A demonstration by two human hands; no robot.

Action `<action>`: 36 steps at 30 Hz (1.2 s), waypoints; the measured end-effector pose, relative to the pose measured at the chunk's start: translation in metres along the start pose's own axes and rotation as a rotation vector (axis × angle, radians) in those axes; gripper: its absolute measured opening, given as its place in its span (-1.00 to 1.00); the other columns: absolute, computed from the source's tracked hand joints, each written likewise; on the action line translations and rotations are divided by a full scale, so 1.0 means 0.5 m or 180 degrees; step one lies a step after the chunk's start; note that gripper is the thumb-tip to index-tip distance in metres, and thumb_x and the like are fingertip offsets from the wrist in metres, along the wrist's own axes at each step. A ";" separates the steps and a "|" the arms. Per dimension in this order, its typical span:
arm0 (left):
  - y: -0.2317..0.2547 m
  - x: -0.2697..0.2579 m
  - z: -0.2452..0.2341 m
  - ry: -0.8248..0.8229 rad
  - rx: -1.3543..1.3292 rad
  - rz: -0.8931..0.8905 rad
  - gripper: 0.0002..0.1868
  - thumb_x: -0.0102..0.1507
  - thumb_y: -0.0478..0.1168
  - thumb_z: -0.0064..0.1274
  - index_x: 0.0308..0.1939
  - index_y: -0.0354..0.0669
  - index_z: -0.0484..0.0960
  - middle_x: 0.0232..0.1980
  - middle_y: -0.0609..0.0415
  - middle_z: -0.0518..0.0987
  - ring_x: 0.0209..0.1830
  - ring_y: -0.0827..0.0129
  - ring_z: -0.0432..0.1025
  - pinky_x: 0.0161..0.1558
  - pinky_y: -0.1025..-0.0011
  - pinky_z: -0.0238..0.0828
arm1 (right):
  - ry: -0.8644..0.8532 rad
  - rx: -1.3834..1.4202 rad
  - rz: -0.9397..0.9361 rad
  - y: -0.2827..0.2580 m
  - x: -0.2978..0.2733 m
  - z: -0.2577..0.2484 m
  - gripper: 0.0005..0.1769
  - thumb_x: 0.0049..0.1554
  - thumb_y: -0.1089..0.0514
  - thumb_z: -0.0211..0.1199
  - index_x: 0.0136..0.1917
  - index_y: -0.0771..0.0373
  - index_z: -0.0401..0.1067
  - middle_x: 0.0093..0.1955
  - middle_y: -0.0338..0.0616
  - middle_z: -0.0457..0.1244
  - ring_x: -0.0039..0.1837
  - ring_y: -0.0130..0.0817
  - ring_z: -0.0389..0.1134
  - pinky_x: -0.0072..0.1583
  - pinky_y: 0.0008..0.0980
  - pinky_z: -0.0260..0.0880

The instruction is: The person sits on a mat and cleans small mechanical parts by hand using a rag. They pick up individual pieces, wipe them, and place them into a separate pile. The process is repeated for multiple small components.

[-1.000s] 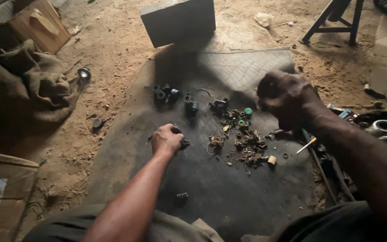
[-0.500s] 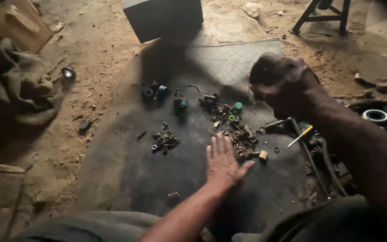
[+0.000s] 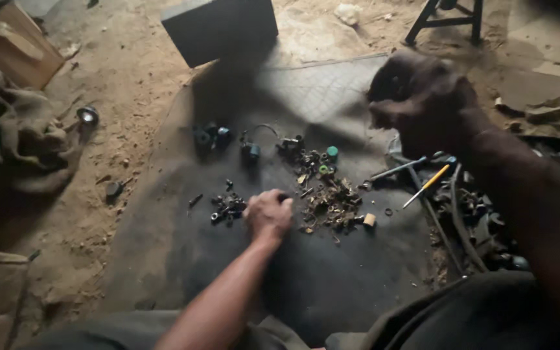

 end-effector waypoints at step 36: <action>0.056 -0.016 -0.074 -0.1154 -0.4532 -0.1771 -0.70 0.12 -0.38 0.25 -0.11 -0.15 0.53 -0.35 0.08 0.61 -0.44 0.35 0.50 -0.36 0.42 0.50 | -0.1393 -0.0685 -0.0572 -0.055 -0.025 0.282 -0.71 -0.08 0.11 0.50 -0.06 0.01 0.54 -0.01 -0.19 0.27 -0.01 -0.25 0.36 -0.04 -0.17 0.46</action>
Point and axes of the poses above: each hand's wrist, its own x-axis towards the middle knuckle, its own z-axis out of the palm, y = z × x, the point moved 4 cm from there along x, towards the middle knuckle
